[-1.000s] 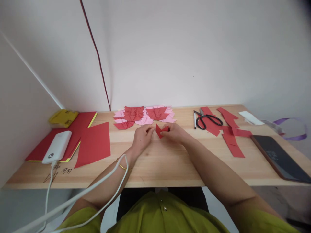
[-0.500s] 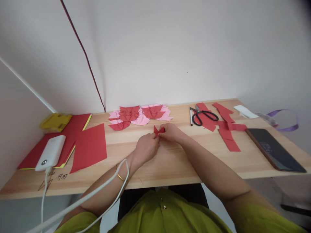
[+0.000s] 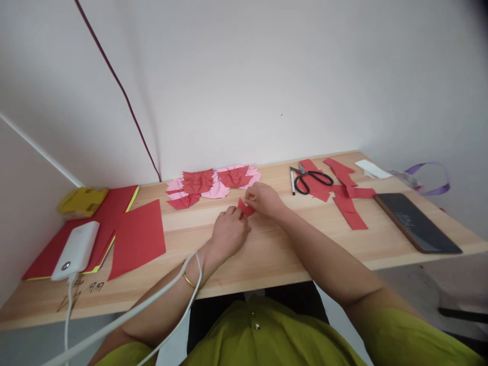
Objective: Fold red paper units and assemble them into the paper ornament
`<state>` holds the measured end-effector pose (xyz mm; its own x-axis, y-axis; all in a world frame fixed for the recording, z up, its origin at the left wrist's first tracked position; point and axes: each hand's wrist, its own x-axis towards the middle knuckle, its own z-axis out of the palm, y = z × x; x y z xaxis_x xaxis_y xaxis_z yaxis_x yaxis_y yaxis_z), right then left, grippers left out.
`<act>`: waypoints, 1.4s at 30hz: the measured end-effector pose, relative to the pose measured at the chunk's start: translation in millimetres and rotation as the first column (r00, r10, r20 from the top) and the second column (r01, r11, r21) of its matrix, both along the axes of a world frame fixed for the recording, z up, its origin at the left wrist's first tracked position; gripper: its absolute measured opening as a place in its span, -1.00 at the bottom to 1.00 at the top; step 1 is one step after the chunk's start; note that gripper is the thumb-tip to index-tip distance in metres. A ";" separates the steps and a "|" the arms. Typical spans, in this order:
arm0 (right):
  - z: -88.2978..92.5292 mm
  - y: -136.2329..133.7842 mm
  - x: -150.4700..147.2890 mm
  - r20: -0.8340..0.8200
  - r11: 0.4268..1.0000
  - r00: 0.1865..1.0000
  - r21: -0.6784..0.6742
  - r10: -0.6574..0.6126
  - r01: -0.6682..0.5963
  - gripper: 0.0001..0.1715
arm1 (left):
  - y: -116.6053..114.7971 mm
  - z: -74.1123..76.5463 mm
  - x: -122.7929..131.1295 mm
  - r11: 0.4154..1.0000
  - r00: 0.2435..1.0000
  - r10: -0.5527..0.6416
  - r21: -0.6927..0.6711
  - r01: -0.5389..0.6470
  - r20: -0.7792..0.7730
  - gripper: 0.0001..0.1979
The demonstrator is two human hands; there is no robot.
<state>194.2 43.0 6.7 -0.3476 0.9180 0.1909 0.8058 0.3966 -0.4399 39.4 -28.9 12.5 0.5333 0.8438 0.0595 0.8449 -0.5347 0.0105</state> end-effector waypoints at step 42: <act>-17.9 2.5 -20.3 0.086 0.994 0.991 -0.048 -0.099 0.103 -0.61 | -5.6 -3.2 -2.1 0.999 0.999 0.033 0.012 -0.033 0.009 -0.42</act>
